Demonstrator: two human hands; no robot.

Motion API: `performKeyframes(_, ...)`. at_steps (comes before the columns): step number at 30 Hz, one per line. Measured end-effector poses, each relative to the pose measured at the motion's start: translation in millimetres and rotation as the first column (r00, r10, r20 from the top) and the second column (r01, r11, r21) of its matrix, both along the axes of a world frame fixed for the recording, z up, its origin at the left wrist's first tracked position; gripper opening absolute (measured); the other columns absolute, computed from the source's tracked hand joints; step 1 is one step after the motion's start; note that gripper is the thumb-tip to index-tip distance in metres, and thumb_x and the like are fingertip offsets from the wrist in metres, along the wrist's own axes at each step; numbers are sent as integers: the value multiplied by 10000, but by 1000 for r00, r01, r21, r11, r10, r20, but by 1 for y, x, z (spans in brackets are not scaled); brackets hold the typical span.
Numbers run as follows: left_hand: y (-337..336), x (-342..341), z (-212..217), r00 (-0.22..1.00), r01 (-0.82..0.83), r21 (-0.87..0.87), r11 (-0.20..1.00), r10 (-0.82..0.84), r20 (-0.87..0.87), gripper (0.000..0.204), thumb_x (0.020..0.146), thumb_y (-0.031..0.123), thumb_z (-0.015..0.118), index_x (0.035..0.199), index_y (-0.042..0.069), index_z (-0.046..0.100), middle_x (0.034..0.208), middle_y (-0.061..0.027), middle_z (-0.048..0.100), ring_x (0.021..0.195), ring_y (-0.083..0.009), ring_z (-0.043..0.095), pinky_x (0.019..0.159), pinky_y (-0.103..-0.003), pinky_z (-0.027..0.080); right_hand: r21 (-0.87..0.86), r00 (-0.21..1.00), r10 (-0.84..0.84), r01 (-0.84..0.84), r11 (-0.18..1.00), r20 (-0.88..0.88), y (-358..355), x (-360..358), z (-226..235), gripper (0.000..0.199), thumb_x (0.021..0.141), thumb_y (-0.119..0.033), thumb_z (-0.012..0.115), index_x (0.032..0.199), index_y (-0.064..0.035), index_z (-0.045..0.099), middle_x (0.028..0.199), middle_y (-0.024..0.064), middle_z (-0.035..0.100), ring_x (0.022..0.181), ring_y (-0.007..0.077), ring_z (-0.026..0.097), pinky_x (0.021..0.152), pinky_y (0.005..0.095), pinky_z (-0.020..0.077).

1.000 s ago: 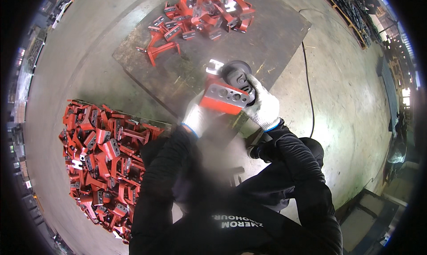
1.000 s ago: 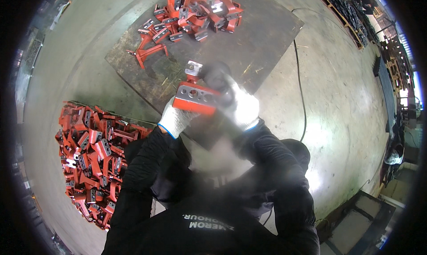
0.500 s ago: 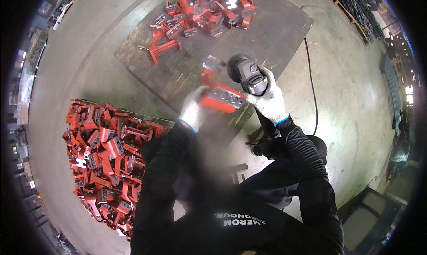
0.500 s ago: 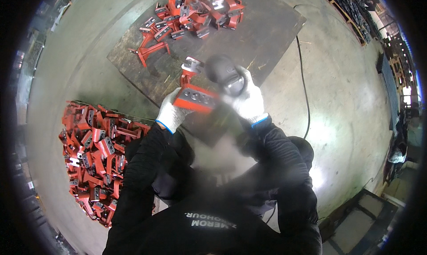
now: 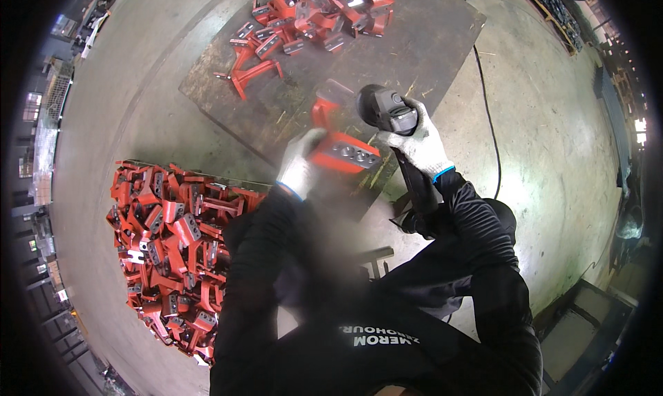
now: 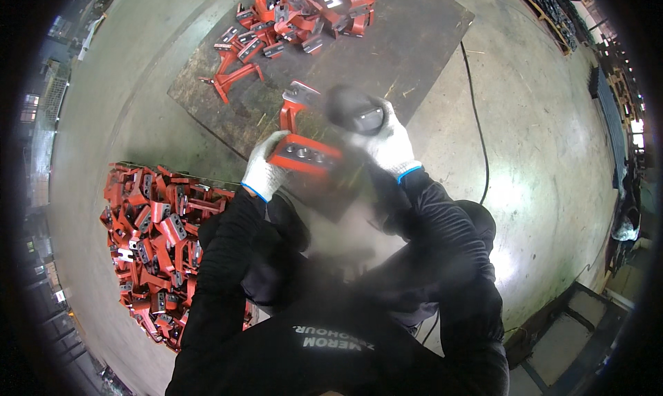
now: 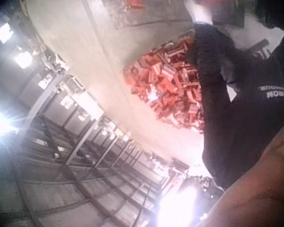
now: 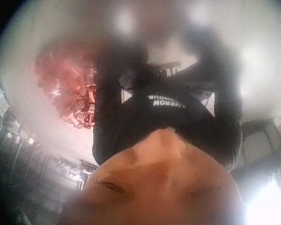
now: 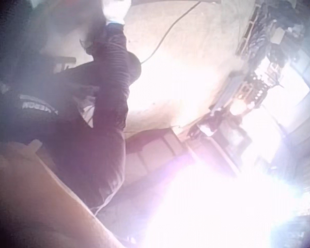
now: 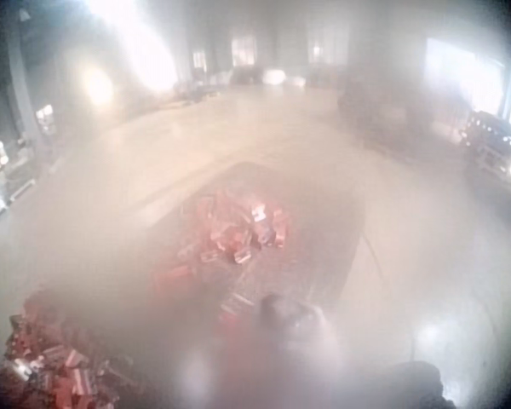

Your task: The person uses an angle grinder to smooth the edges of red metal parts. They pick each part from a large pile, grind it, and place it on a metal workbench. The process is repeated for multiple parts.

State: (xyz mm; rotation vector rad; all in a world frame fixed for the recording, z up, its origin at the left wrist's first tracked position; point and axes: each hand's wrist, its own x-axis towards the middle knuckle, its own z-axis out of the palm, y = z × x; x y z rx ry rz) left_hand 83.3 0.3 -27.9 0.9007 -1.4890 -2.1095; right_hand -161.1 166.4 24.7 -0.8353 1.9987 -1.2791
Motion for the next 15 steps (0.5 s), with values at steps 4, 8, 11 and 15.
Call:
performKeyframes(4,-20,-5,-1,978,-198,118,973,188,87,378,966,-59,600,1327,38,654,1203,-90,714,1069,-190,692,854,-379,605,-15,997,-50,49,999,-53,9,-3,-2,949,738,-333,950,1501,-67,450,1321,174,674,1183,236,673,1026,367,541)
performKeyframes(8,-33,-18,3,895,-436,184,881,402,194,355,1028,286,653,1194,-28,657,1108,-158,718,904,-284,755,754,-450,642,-168,999,8,-2,986,34,10,8,21,964,748,-272,958,1523,-57,426,1318,170,658,1197,224,645,1041,371,526)
performKeyframes(11,-49,-18,-22,816,-518,84,851,463,345,342,1038,267,627,1226,-18,627,1082,-166,712,886,-301,750,719,-471,643,-115,996,88,-91,989,-32,11,20,34,967,731,-274,968,1511,-52,443,1338,182,656,1229,240,635,1074,386,510)
performKeyframes(15,-58,-13,-47,818,-483,26,875,440,372,350,1016,268,654,1219,-16,634,1071,-162,707,863,-298,748,709,-468,641,0,960,239,-242,970,-149,9,35,32,967,714,-358,971,1488,-64,470,1276,216,703,1221,308,695,1046,398,534)
